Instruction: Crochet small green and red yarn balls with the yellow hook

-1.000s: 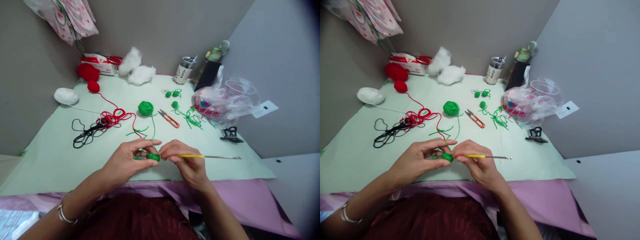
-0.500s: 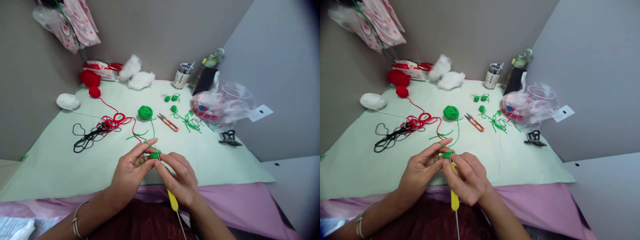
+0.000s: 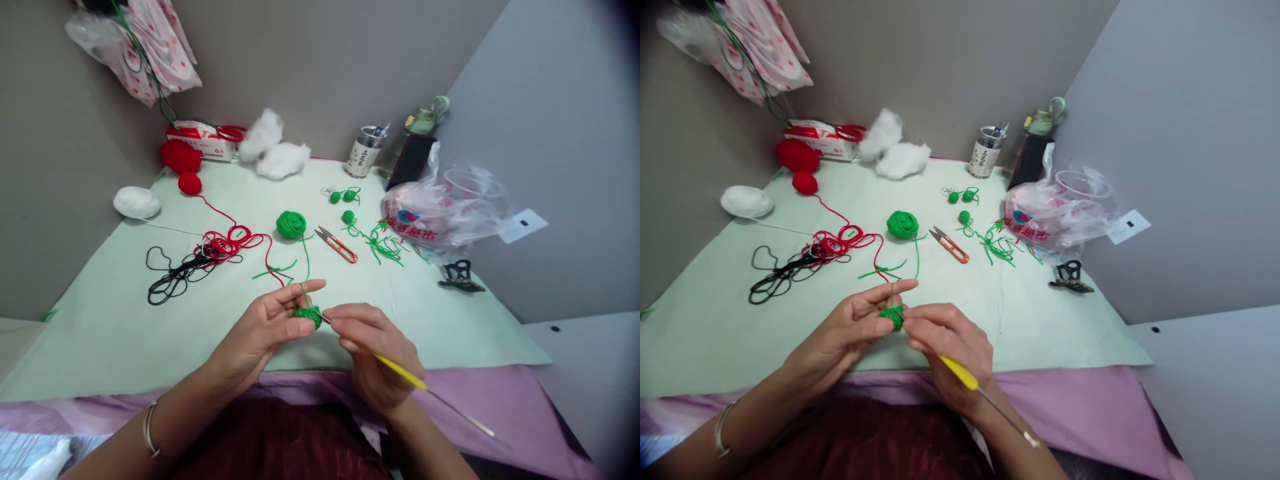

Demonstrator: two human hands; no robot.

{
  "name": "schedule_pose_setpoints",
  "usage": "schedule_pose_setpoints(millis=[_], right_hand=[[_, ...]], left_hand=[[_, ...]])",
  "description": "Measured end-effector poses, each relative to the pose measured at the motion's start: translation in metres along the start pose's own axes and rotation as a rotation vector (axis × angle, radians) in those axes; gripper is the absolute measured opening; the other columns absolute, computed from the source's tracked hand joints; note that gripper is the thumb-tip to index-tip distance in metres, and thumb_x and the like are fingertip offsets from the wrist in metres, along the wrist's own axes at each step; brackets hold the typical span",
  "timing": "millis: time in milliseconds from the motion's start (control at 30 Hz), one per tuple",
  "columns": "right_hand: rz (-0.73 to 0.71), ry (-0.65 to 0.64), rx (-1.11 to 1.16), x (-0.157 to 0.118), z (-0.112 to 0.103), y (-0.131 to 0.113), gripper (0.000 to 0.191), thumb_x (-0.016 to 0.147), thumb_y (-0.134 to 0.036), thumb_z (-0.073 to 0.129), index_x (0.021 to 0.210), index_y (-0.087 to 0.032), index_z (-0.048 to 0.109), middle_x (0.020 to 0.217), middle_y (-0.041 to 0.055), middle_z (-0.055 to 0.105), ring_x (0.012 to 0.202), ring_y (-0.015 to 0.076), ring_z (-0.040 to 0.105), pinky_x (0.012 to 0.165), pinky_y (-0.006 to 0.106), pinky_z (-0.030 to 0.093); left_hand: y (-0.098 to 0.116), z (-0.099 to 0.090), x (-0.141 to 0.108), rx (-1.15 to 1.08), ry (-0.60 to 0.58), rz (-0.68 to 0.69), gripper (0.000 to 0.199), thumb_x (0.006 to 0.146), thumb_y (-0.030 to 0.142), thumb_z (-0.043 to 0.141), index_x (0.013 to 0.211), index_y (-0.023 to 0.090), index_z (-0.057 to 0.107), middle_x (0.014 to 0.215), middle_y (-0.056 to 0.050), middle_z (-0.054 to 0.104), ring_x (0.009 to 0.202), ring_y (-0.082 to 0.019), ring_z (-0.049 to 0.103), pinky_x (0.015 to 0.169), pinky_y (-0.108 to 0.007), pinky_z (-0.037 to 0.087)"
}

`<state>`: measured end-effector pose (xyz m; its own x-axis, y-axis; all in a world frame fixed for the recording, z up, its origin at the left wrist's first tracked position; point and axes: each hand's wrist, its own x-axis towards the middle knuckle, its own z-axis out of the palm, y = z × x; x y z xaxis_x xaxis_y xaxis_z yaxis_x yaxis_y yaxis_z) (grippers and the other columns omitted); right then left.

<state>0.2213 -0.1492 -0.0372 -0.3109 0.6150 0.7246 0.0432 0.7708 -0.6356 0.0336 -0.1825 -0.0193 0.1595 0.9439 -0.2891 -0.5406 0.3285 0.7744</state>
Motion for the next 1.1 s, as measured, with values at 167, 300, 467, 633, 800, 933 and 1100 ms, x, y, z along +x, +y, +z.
schedule_pose_setpoints(millis=[167,300,467,633,800,933,1100], right_hand=[[0.218,-0.007,0.178,0.002,-0.007,-0.006,0.026,0.099,-0.011,0.061,0.111,-0.026,0.078,0.096,0.0050,0.080,0.087,0.0196,0.074,0.077,0.034,0.061],[0.398,0.071,0.357,0.005,-0.006,-0.002,0.018,0.100,-0.019,0.063,0.102,-0.024,0.080,0.088,0.0047,0.077,0.073,0.0166,0.070,0.065,0.030,0.058],[0.548,0.032,0.542,0.011,0.003,0.002,0.017,0.100,-0.029,0.064,0.094,-0.022,0.079,0.081,0.0031,0.074,0.064,0.0151,0.068,0.059,0.028,0.057],[0.216,0.059,0.136,0.007,0.010,-0.001,0.021,0.099,-0.017,0.064,0.107,-0.028,0.080,0.094,0.0051,0.074,0.084,0.0178,0.070,0.072,0.031,0.058],[0.129,0.125,0.032,0.007,0.016,0.003,0.023,0.099,-0.016,0.063,0.109,-0.029,0.079,0.092,0.0056,0.076,0.082,0.0201,0.071,0.069,0.035,0.059],[0.223,0.120,0.156,0.014,0.019,0.007,0.016,0.100,-0.023,0.063,0.099,-0.026,0.079,0.088,0.0053,0.078,0.085,0.0216,0.072,0.071,0.036,0.060],[0.246,0.066,0.171,0.012,0.017,0.010,0.017,0.101,-0.022,0.062,0.102,-0.028,0.079,0.089,0.0038,0.078,0.085,0.0200,0.072,0.073,0.034,0.059]], left_hand=[[0.004,-0.012,0.001,0.257,-0.047,0.119,0.042,0.079,0.022,0.085,0.120,0.029,0.080,0.091,0.001,0.057,0.084,-0.013,0.052,0.075,-0.024,0.042],[0.009,-0.016,-0.001,0.401,-0.080,0.108,0.040,0.084,0.017,0.077,0.123,0.028,0.079,0.093,0.000,0.057,0.084,-0.013,0.053,0.074,-0.024,0.043],[0.008,-0.008,-0.002,0.340,-0.066,0.096,0.048,0.082,0.016,0.077,0.129,0.030,0.076,0.108,-0.003,0.068,0.105,-0.018,0.061,0.092,-0.029,0.048],[-0.004,-0.001,0.000,0.134,-0.011,0.078,0.053,0.078,0.023,0.086,0.130,0.028,0.075,0.107,-0.003,0.072,0.104,-0.018,0.063,0.099,-0.032,0.048],[-0.009,0.003,0.000,0.028,0.048,0.034,0.063,0.072,0.025,0.092,0.132,0.028,0.074,0.099,-0.001,0.068,0.100,-0.017,0.062,0.098,-0.031,0.047],[-0.009,0.002,0.000,0.020,0.039,0.032,0.060,0.073,0.026,0.091,0.131,0.028,0.074,0.102,-0.002,0.068,0.105,-0.018,0.062,0.100,-0.031,0.046],[-0.013,0.001,0.002,0.064,0.047,0.052,0.063,0.074,0.024,0.091,0.133,0.028,0.072,0.103,-0.002,0.071,0.107,-0.019,0.064,0.101,-0.032,0.047]])
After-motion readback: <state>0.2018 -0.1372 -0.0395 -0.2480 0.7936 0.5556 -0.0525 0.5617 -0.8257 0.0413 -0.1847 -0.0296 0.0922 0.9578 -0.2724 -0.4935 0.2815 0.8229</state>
